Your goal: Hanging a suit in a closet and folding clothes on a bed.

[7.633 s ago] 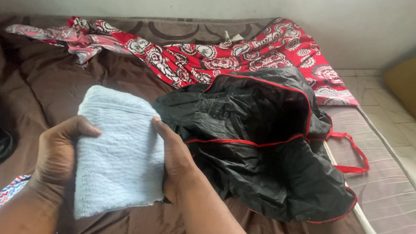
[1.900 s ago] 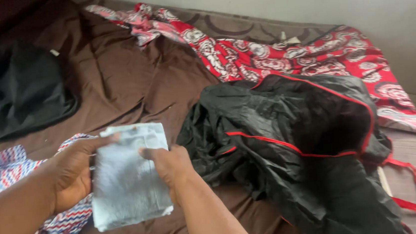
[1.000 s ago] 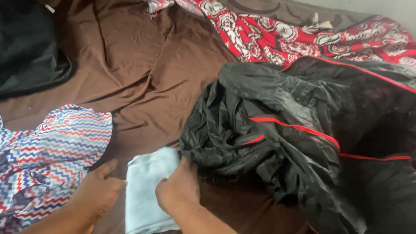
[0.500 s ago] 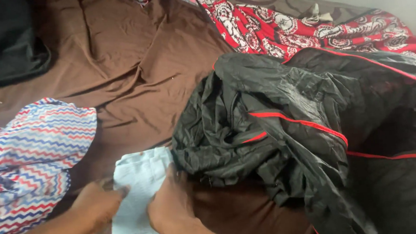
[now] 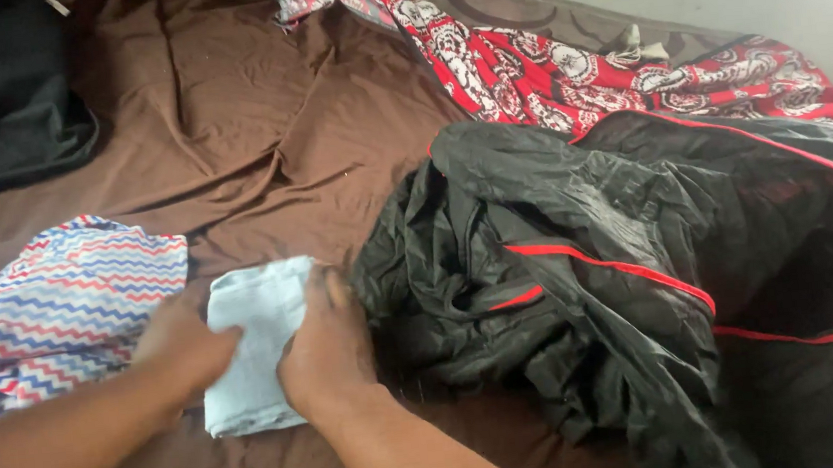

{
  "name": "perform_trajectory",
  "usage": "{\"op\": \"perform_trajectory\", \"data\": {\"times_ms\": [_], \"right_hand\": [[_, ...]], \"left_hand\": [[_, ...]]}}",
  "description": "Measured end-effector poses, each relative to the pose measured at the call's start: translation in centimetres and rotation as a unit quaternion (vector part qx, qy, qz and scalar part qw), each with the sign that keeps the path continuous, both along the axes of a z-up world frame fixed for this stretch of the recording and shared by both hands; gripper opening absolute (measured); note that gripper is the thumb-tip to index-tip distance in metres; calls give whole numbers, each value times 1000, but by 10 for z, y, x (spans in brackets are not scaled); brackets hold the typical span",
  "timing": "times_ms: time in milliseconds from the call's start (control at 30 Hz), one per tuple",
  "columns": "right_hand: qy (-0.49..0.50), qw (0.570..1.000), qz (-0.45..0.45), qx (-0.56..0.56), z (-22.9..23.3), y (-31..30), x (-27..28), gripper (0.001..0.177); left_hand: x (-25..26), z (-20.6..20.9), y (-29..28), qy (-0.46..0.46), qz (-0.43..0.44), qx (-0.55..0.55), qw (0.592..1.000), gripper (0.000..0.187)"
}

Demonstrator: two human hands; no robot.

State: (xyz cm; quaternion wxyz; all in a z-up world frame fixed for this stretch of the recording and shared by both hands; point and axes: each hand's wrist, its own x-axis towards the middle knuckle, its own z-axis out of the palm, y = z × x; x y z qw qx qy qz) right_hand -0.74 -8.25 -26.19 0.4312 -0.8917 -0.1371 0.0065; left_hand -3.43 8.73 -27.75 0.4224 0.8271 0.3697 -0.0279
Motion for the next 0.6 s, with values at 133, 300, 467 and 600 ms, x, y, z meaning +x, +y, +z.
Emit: {"op": "perform_trajectory", "data": {"times_ms": [133,300,467,600], "right_hand": [[7,981,138,-136,7,-1,-9,80],[110,938,231,-233,-10,-7,-21,84],[142,921,225,-284,26,0,-27,78],[128,932,207,-268,48,19,-38,78]], "left_hand": [[-15,-28,5,-73,-269,281,919,85],[-39,-19,-7,111,-389,239,883,85],[-48,-36,18,74,-379,212,898,72],[-59,1,34,1,-321,244,915,61]]}}
